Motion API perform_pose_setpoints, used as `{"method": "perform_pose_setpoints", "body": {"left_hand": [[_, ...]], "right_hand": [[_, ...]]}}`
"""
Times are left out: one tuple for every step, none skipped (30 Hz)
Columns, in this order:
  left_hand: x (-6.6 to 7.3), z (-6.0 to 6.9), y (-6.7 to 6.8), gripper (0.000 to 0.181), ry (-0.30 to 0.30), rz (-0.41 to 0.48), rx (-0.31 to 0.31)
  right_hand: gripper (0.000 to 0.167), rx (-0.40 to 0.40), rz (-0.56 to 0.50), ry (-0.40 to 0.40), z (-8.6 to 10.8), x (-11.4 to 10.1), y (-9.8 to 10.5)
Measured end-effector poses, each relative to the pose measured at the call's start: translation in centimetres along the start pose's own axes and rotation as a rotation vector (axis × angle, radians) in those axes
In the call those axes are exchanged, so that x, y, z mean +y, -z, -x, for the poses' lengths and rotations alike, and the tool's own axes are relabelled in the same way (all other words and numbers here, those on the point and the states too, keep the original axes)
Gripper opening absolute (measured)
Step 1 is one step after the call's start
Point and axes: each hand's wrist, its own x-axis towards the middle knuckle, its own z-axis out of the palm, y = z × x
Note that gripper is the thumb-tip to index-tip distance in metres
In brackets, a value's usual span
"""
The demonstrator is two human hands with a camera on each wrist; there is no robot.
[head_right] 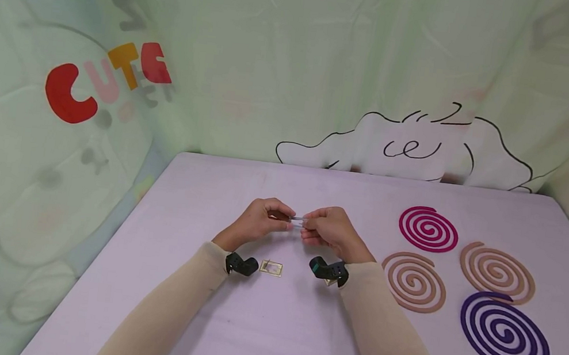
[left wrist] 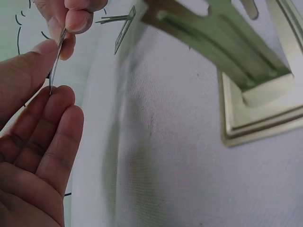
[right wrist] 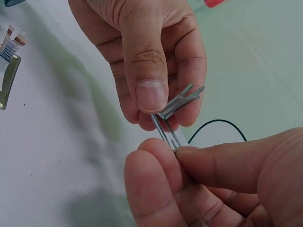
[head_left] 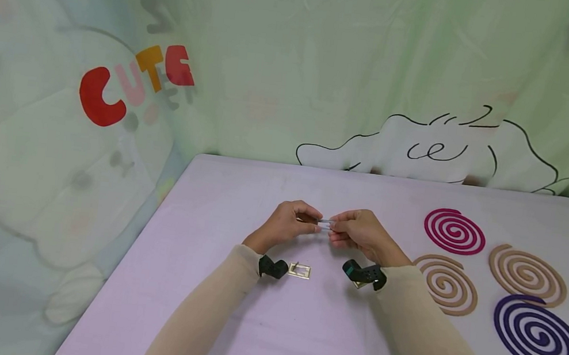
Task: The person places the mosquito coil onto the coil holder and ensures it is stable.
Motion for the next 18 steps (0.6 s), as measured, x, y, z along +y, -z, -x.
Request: {"method": "perform_pose_setpoints", "body": {"left_hand": [[0.01,0.04,0.01,0.030,0.006,0.006,-0.006],[-0.01,0.04,0.00,0.031,0.014,0.017,-0.010],[0.00,0.07,0.01,0.033,0.020,0.024,-0.015],[-0.03,0.06,0.00,0.034,0.026,0.030,-0.019],[-0.04,0.06,0.00,0.035,0.031,0.033,-0.024],[-0.04,0.06,-0.01,0.035,0.036,0.035,-0.028],[-0.04,0.07,-0.03,0.036,0.040,0.036,-0.034],[-0.04,0.08,-0.05,0.036,0.043,0.035,-0.039],[-0.04,0.10,-0.08,0.036,0.046,0.031,-0.044],[-0.07,0.09,-0.11,0.036,0.048,0.028,-0.048],[-0.05,0.10,-0.14,0.036,0.049,0.026,-0.052],[-0.09,0.10,-0.18,0.035,0.050,0.025,-0.053],[-0.14,0.11,-0.22,0.034,0.048,0.022,-0.055],[-0.18,0.11,-0.26,0.033,0.046,0.024,-0.055],[-0.23,0.10,-0.30,0.032,0.045,0.026,-0.055],[-0.26,0.11,-0.33,0.031,0.044,0.028,-0.055],[-0.27,0.13,-0.35,0.030,0.041,0.030,-0.055],[-0.25,0.16,-0.36,0.030,0.039,0.030,-0.055]], "right_hand": [[0.033,-0.003,0.000,0.001,0.01,0.03,0.02],[0.034,-0.005,-0.001,0.003,0.02,0.06,0.04],[0.034,-0.009,-0.001,0.006,0.02,0.09,0.06],[0.034,-0.012,-0.001,0.009,0.02,0.13,0.08],[0.034,-0.016,-0.001,0.011,0.02,0.17,0.10],[0.034,-0.018,0.000,0.013,0.01,0.21,0.13],[0.034,-0.021,0.001,0.015,0.01,0.25,0.15],[0.034,-0.022,0.001,0.016,0.00,0.29,0.16],[0.033,-0.024,0.003,0.017,0.00,0.32,0.17],[0.033,-0.024,0.003,0.017,0.00,0.35,0.18],[0.033,-0.024,0.004,0.017,0.00,0.38,0.19],[0.033,-0.024,0.006,0.016,0.01,0.40,0.19],[0.033,-0.023,0.008,0.016,0.02,0.43,0.19],[0.033,-0.021,0.010,0.016,0.03,0.45,0.19],[0.032,-0.019,0.014,0.016,0.04,0.47,0.19],[0.032,-0.017,0.017,0.016,0.04,0.49,0.19],[0.032,-0.014,0.022,0.017,0.06,0.51,0.19],[0.032,-0.012,0.026,0.018,0.08,0.53,0.19]]}}
